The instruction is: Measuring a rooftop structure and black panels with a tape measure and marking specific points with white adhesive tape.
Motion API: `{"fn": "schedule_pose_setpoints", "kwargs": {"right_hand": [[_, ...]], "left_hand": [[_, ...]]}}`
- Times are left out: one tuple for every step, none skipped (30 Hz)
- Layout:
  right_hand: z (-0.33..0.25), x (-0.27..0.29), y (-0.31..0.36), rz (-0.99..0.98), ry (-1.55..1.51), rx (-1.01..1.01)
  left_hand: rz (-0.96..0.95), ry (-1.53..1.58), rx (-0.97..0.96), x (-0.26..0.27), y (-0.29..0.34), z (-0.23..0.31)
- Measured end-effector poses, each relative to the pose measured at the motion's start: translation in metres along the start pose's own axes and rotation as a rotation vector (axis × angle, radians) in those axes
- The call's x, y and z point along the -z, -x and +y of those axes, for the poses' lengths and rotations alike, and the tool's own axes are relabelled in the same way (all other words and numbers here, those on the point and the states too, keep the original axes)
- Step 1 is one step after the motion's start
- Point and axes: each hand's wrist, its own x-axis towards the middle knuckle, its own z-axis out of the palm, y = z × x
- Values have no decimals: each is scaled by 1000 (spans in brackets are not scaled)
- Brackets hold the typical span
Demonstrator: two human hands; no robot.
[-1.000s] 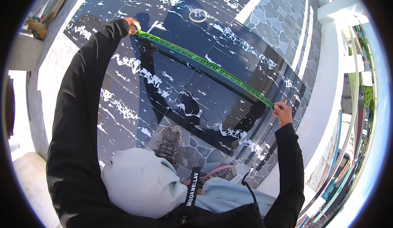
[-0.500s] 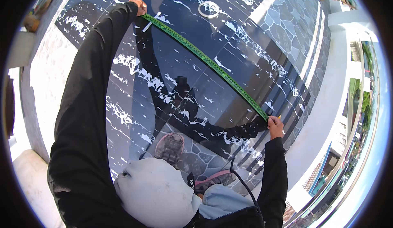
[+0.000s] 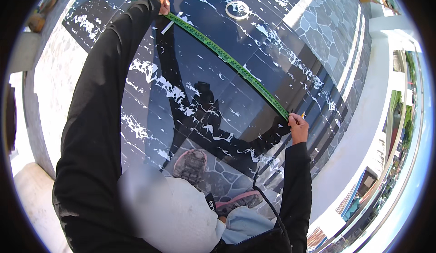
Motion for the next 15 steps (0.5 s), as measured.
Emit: {"fn": "schedule_pose_setpoints", "kwargs": {"right_hand": [[-4, -7, -2, -3, 0, 2], [-6, -10, -3, 23, -6, 0], [-8, -12, -3, 50, -11, -3], [-10, -13, -2, 53, -11, -5], [-15, -16, -6, 54, -2, -8], [-16, -15, -6, 64, -9, -21], [-17, -15, -5, 67, -8, -22], [-17, -15, -4, 68, -7, -28], [-19, -17, -7, 60, -6, -31], [-19, -18, -8, 56, -7, -27], [-20, -20, -10, 49, -20, -24], [-21, -21, -8, 48, -30, -27], [-22, -22, -8, 47, -31, -27], [-25, -24, -10, 41, -24, -37], [-24, -22, -8, 46, -15, -56]], "left_hand": [[1, 0, 3, 0, -1, 1], [-19, 2, -13, 1, -3, 8], [-40, 4, -30, 3, -3, 13], [-26, -26, -73, 1, -10, 14], [-15, -10, -65, -3, -7, 4], [-40, -38, -38, -3, -11, 4], [-66, -65, -13, -2, -16, 5], [-66, -64, -18, -3, -21, 5], [-58, -58, -5, -4, -24, -2], [-48, -52, 7, -5, -25, -10], [-38, -46, 20, -6, -26, -19], [-33, -40, 26, -9, -27, -20], [-26, -34, 35, -10, -27, -23], [-24, -34, 39, -9, -26, -25], [-44, -41, 36, -9, -28, -17]]}}
